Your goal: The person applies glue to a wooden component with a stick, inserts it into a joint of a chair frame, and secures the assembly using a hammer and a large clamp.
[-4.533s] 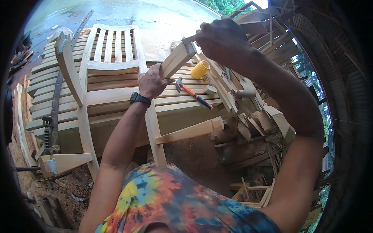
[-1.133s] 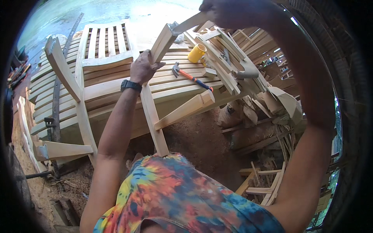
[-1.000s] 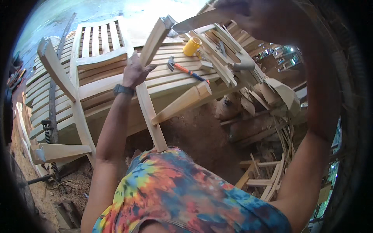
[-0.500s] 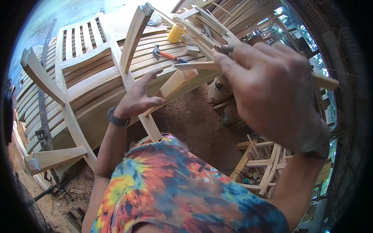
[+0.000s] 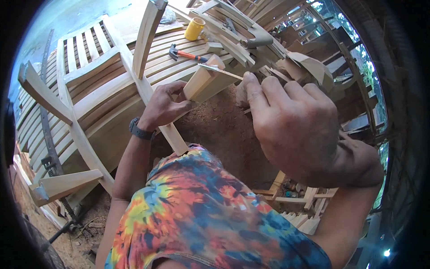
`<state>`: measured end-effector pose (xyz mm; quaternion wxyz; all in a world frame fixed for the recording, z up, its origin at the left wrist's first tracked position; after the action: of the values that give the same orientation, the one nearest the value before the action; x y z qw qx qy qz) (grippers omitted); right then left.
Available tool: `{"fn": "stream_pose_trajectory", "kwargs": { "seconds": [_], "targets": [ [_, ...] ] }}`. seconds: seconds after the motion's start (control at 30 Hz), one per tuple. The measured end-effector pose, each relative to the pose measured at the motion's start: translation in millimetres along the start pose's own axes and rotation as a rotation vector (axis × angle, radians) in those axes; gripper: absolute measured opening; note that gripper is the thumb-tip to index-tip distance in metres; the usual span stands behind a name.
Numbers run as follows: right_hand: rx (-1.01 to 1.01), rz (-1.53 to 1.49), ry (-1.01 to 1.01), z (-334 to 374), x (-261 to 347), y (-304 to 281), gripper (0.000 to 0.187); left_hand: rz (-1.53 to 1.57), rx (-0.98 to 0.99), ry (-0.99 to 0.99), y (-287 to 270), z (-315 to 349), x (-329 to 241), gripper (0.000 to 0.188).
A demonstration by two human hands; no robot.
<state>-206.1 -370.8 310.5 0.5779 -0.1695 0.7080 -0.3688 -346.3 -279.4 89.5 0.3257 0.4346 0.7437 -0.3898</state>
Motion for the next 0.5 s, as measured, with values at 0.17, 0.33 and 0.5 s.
{"fn": "stream_pose_trajectory", "kwargs": {
  "seconds": [0.17, 0.33, 0.5],
  "targets": [
    [-0.006, -0.178, 0.196, 13, 0, 14, 0.042, 0.031, 0.074, -0.04, 7, -4, 5, 0.039],
    [-0.188, -0.412, 0.438, 34, 8, 38, 0.041, 0.043, 0.054, 0.003, 12, -4, 7, 0.037],
    [-0.232, -0.534, 0.519, 42, 27, 47, 0.046, 0.001, 0.089, -0.048, 10, -2, 6, 0.038]
  ]
}}
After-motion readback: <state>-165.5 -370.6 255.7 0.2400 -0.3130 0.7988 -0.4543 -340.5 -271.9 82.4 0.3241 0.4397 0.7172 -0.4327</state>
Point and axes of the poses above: each hand's wrist, its own z-axis away from the middle knuckle, its own y-axis out of the palm, x = y × z, the point moved 8 cm from there along -z, towards the middle knuckle, and after that the axes turned 9 degrees about -z, right-handed, at the moved point
